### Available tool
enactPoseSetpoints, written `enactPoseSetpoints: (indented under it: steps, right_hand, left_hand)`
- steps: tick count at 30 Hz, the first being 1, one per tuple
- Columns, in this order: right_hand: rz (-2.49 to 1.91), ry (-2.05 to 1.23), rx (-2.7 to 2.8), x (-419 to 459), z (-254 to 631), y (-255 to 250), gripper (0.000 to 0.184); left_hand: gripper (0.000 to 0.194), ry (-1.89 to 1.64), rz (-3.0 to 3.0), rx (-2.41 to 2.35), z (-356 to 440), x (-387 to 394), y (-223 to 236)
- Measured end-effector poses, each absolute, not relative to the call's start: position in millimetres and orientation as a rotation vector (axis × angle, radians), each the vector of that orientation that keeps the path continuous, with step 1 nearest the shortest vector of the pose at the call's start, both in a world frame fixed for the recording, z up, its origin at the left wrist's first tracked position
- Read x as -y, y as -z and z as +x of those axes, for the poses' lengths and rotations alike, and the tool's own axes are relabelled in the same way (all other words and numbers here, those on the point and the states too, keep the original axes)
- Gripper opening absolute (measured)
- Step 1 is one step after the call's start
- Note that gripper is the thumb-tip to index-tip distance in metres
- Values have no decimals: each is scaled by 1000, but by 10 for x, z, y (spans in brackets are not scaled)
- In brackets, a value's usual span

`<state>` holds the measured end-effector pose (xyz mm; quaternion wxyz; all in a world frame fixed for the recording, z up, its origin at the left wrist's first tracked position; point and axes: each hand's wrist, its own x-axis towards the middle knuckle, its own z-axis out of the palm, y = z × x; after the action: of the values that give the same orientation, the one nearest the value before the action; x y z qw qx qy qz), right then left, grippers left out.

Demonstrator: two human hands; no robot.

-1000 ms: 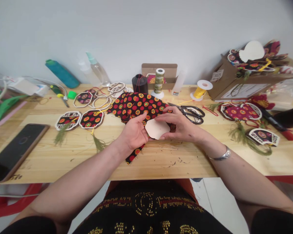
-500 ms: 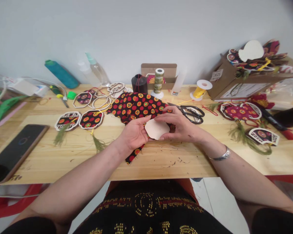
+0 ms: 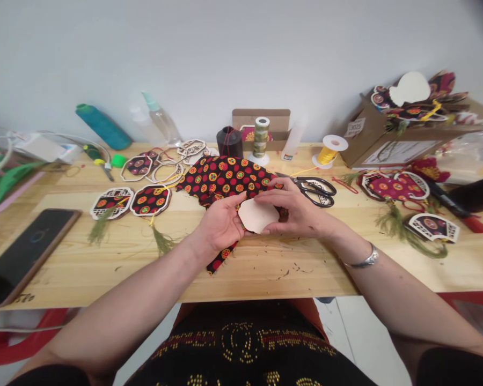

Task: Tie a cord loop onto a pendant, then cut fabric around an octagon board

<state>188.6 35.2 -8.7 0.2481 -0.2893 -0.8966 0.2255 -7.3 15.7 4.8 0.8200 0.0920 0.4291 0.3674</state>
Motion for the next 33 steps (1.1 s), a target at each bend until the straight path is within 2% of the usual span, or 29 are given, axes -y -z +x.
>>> enactPoseSetpoints:
  steps: [4, 11, 18, 20, 23, 26, 33]
  right_hand:
    - [-757, -597, 2445, -356, 1877, 90, 62]
    - [-774, -587, 2426, -371, 1869, 97, 65]
    - [-752, -555, 2419, -362, 1859, 52, 68]
    - [-819, -478, 2359, -405, 1915, 25, 58]
    - [-1276, -252, 2244, -495, 2094, -32, 25]
    - [-1729, -140, 2339, -549, 2297, -77, 21]
    - [-1844, -95, 2490, -513, 2357, -60, 24]
  left_hand:
    - [23, -812, 246, -979, -51, -130, -19]
    - [27, -822, 402, -991, -42, -83, 52]
    - [24, -849, 418, -1035, -41, -109, 59]
    - [24, -855, 411, -1026, -44, -120, 52]
    - [28, -882, 366, -1035, -51, -127, 28]
    - [30, -908, 324, -1068, -56, -127, -4]
    - [27, -935, 295, -1025, -74, -134, -45]
